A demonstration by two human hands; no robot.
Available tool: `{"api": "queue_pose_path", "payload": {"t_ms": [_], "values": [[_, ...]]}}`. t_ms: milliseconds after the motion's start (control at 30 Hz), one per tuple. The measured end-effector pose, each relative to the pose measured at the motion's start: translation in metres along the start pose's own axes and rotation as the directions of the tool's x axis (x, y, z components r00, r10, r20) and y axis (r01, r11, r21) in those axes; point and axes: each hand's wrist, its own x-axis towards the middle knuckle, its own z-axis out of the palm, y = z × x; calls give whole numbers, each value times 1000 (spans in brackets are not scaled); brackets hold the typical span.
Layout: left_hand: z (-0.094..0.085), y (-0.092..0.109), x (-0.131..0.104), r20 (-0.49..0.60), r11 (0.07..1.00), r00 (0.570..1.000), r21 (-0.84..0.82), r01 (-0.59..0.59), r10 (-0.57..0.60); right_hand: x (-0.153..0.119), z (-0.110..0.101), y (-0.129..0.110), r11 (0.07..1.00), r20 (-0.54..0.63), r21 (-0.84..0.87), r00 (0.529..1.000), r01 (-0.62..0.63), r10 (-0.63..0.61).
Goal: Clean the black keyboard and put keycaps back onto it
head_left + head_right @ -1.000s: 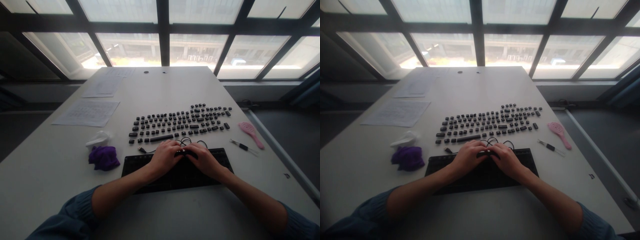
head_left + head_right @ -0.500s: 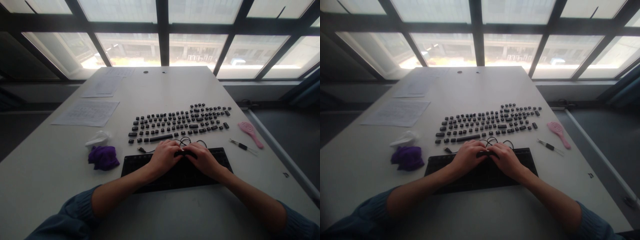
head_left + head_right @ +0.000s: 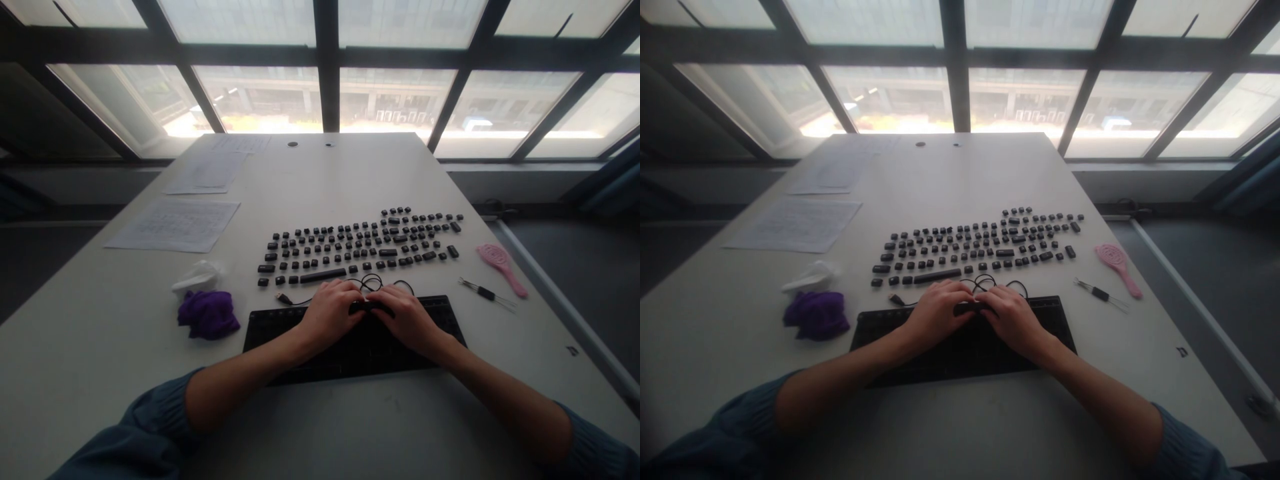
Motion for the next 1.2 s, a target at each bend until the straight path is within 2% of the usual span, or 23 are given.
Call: {"api": "queue_pose_path", "payload": {"t_ms": [267, 567, 833, 967, 1200], "values": [[3, -2, 4, -5, 998, 1000, -55, 20, -21, 0, 0, -1, 991, 34, -113, 997, 71, -67], [7, -7, 3, -62, 981, 997, -192, 33, -46, 1, -1, -1, 998, 23, -65, 1000, 20, -18], [-4, -7, 6, -70, 961, 993, -265, 73, -95, 1, -2, -2, 1000, 36, -11, 999, -14, 15], [-6, -6, 5, -39, 966, 997, -252, 59, -71, 1, -2, -1, 999, 23, 17, 999, -31, 30], [3, -7, 3, -20, 986, 1000, -168, 18, -21, 1, 1, -1, 998, -4, 48, 999, -40, 41]]}}
